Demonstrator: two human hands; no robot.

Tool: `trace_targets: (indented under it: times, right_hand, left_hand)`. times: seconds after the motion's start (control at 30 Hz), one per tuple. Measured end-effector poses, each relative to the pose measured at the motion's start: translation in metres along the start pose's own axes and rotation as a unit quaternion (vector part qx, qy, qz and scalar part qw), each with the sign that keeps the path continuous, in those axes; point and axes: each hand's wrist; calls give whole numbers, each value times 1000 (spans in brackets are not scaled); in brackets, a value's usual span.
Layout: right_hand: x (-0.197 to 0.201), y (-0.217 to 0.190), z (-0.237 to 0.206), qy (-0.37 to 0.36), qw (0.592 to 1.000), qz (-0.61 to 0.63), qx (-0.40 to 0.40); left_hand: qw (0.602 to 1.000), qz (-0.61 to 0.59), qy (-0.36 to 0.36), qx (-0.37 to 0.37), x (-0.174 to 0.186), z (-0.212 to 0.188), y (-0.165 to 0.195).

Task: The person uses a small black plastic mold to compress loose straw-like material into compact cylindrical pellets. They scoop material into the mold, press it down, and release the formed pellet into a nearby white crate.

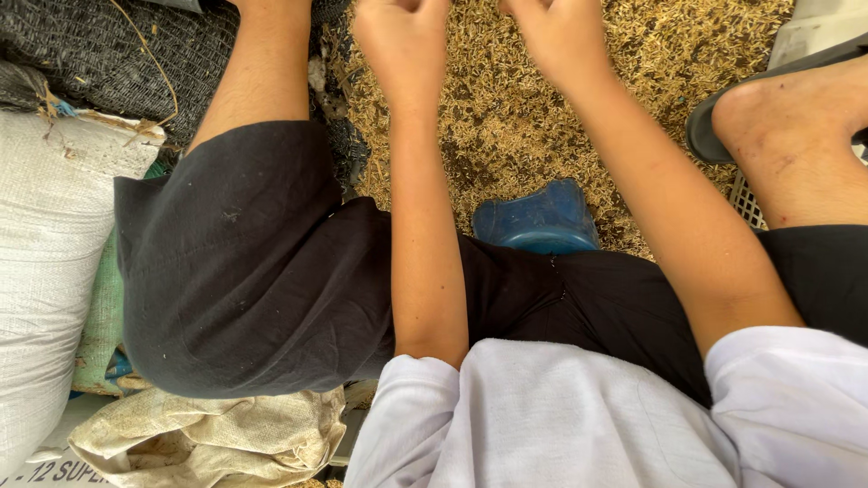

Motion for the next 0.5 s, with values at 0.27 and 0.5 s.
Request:
trace_targets:
  times: [0.27, 0.5]
  right_hand:
    - [-84, 17, -134, -401, 733, -291, 466]
    - [-38, 42, -19, -267, 642, -543, 470]
  left_hand:
    - [978, -156, 132, -46, 36, 10, 3]
    - [969, -211, 122, -37, 33, 10, -1]
Point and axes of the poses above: each hand's wrist, its own z-axis towards the middle knuckle, its own x-axis out of the back of the hand, y = z × x, and after that the axes turned 8 degrees about -x, right-handed
